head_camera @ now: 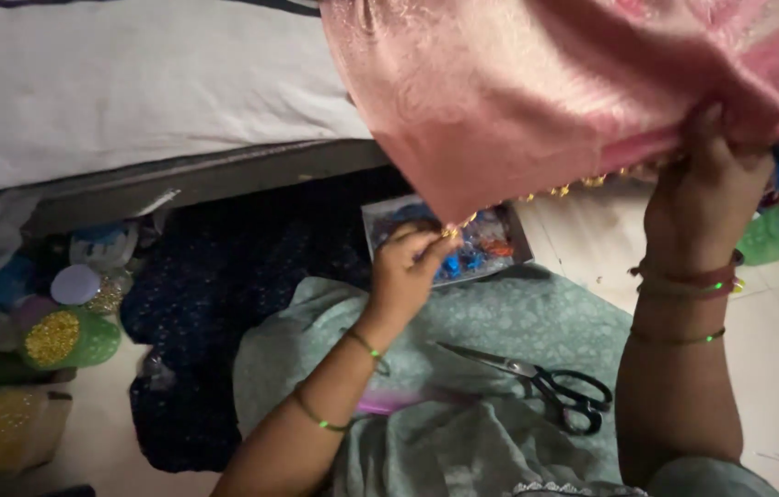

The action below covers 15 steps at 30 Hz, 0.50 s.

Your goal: Tying and trimming decorative tassels on the edge of a pink fabric.

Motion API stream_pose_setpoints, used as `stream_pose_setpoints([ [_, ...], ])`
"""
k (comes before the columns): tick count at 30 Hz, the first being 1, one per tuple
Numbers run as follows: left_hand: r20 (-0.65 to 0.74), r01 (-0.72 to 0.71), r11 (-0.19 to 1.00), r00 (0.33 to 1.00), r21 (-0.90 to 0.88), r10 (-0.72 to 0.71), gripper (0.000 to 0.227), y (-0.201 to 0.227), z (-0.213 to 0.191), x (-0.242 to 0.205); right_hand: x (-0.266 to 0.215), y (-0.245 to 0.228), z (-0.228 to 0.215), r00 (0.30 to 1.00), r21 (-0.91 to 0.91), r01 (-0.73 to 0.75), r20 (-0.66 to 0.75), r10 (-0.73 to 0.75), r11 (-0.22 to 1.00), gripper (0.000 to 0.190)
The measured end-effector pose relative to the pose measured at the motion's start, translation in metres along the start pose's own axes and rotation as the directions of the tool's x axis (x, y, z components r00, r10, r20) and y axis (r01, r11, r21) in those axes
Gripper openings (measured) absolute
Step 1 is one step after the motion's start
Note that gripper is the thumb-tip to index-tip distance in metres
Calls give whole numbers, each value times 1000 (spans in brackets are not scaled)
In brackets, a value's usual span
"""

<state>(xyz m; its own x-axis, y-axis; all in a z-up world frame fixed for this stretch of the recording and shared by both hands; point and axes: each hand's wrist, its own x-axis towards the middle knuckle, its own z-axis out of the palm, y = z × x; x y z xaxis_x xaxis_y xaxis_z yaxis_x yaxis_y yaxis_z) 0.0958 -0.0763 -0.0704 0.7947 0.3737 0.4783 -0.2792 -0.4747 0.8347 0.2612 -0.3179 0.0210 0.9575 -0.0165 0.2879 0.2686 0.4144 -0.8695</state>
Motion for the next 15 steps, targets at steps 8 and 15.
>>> stream_pose_setpoints([
  [8,40,253,907,966,-337,-255,24,-11,6,-21,-58,52,18,936,25,-226,284,210,974,41],
  [15,15,360,827,920,-431,-392,22,3,4,-50,-138,105,52,586,43,-607,699,411,793,54],
])
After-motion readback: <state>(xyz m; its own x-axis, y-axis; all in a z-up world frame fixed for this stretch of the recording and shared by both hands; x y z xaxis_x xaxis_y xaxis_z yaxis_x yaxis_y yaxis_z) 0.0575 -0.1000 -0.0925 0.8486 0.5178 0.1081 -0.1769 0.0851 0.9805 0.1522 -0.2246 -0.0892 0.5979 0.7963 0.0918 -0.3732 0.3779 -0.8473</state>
